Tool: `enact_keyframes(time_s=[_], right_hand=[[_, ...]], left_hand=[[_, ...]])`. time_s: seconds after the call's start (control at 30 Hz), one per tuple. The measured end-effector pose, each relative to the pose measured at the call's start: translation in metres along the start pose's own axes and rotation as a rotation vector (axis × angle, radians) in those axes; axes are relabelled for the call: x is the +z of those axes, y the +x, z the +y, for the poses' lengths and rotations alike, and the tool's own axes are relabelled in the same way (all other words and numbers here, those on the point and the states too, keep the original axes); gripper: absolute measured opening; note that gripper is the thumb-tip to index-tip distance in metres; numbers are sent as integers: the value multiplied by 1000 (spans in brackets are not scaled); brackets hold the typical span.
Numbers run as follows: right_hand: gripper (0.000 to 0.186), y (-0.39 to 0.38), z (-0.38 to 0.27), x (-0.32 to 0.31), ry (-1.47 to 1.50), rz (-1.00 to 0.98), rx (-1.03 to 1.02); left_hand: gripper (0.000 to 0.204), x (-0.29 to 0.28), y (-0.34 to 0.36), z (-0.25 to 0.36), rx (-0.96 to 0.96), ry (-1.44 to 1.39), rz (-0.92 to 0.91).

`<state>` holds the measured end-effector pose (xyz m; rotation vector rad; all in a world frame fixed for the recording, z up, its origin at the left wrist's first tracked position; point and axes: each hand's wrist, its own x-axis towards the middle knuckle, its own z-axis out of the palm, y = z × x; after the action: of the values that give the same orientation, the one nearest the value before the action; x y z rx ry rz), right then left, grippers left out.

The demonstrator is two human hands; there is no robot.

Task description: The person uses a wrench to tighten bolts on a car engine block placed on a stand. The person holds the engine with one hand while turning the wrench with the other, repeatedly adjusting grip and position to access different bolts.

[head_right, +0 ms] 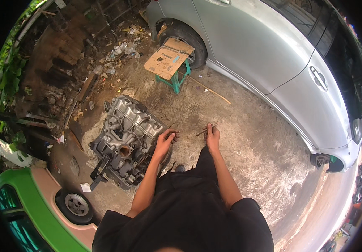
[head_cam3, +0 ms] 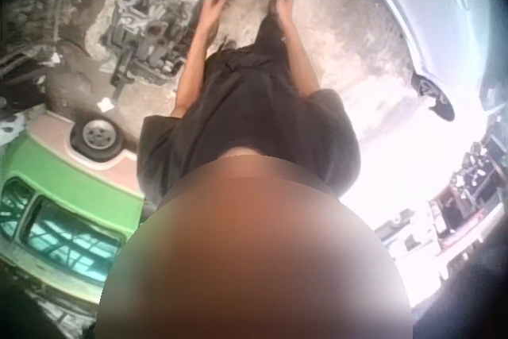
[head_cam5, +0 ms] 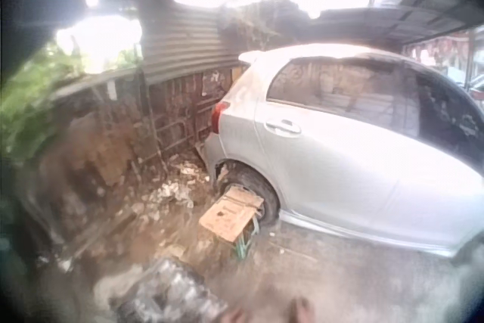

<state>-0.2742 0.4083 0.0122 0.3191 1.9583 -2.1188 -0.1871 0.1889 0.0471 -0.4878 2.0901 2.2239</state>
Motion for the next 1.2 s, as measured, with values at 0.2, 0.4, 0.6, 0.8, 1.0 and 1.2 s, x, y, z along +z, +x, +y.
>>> enact_keyframes(time_s=[0.2, 0.4, 0.6, 0.8, 1.0, 1.2], right_hand=[[30, -101, 17, 35, 36, -29, -6], [29, -161, 31, 35, -99, -76, -21], [23, -219, 53, 28, 13, -43, -4], [21, -288, 86, 25, 79, -50, -1], [29, -338, 98, 26, 78, -109, 72], [37, -365, 106, 33, 93, -52, 112]], left_hand=[[23, -58, -86, 15, 46, 51, -160], [23, -83, -130, -1, 19, -13, 3], [23, -89, -193, -25, 2, -83, 121], [19, -97, -279, -52, -90, -138, 111], [20, -115, -321, -66, -116, -96, 116], [21, -133, -313, -66, -9, -98, 14]])
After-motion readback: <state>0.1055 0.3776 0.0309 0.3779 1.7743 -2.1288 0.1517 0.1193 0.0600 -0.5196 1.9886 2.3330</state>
